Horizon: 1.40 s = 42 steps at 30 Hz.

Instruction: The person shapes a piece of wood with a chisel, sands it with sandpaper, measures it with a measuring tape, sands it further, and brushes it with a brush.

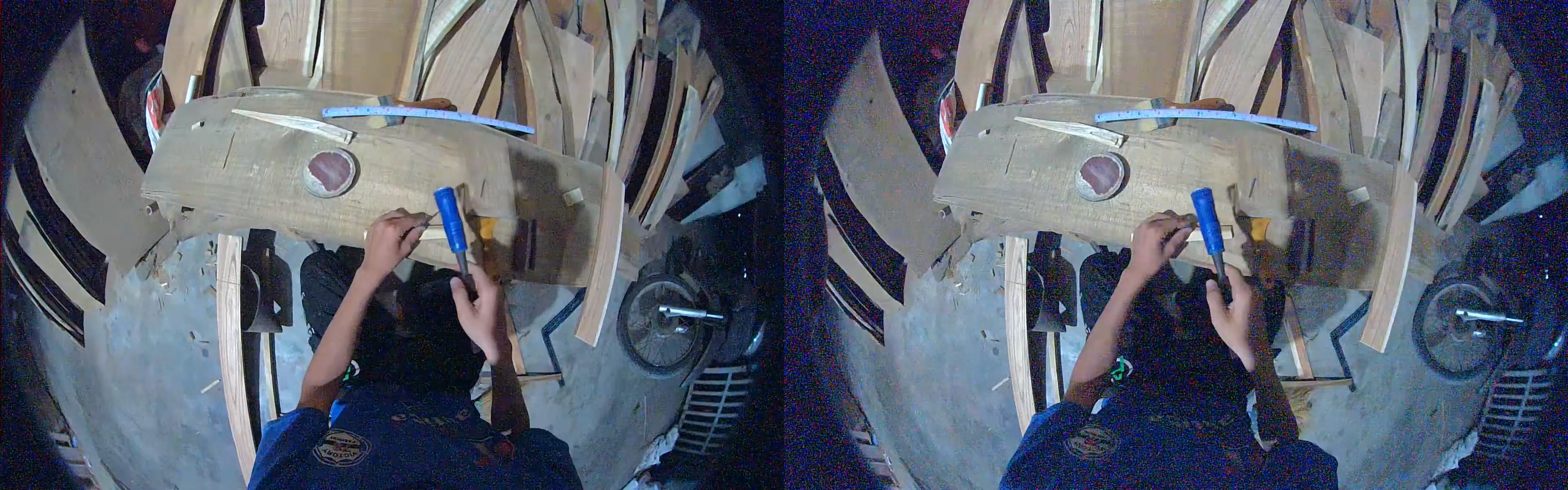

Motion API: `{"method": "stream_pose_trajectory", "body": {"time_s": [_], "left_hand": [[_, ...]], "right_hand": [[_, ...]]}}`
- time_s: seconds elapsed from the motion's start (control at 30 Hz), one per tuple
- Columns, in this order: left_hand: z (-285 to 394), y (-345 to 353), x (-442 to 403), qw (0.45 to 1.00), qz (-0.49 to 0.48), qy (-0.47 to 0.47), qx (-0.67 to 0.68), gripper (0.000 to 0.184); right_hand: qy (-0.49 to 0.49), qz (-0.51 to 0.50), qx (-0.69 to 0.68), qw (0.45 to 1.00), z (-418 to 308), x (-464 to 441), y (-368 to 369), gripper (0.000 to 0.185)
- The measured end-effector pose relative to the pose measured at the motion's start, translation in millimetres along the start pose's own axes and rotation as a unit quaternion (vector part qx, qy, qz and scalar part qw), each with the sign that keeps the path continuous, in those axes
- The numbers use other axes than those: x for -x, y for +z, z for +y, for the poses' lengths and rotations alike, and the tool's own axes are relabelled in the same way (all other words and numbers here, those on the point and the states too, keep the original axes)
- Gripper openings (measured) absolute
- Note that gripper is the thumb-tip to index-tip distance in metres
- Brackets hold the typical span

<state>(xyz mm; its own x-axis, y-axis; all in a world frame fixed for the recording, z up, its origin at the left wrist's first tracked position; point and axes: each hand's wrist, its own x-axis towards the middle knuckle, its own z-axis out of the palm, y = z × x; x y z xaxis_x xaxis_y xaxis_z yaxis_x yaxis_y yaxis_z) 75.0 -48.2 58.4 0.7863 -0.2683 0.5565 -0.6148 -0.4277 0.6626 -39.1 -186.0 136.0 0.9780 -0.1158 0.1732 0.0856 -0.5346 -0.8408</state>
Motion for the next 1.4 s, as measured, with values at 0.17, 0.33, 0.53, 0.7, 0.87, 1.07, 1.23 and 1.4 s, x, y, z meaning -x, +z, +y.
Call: {"method": "stream_pose_trajectory", "body": {"time_s": [0.17,0.33,0.53,0.7,0.87,1.07,1.23,1.4], "left_hand": [[6,-3,-1,0.999,-0.014,-0.047,0.012,0.017],[-6,1,1,1.000,-0.023,-0.011,0.018,0.017],[-5,2,1,0.999,-0.027,-0.025,0.007,0.015],[-12,4,2,0.999,-0.030,-0.012,-0.015,0.014],[-5,3,2,0.999,-0.031,-0.027,0.001,0.016],[-2,-1,1,1.000,-0.027,-0.010,0.004,0.015],[-1,1,1,1.000,-0.028,-0.010,0.001,0.015],[-2,1,1,0.999,-0.040,-0.009,-0.011,0.014]], "right_hand": [[-0.075,0.072,0.054,0.993,-9,-9,11,0.019],[-0.049,0.008,0.081,0.995,8,-13,19,0.021],[0.011,0.009,0.029,0.999,-13,-14,16,0.031],[0.019,-0.102,0.096,0.990,7,-17,15,0.032],[-0.010,0.037,0.055,0.998,-4,-4,17,0.030],[-0.099,0.032,0.105,0.989,15,-7,19,0.029],[-0.056,0.029,0.062,0.996,12,-7,23,0.029],[-0.025,0.016,0.059,0.998,-9,-10,11,0.032]]}}
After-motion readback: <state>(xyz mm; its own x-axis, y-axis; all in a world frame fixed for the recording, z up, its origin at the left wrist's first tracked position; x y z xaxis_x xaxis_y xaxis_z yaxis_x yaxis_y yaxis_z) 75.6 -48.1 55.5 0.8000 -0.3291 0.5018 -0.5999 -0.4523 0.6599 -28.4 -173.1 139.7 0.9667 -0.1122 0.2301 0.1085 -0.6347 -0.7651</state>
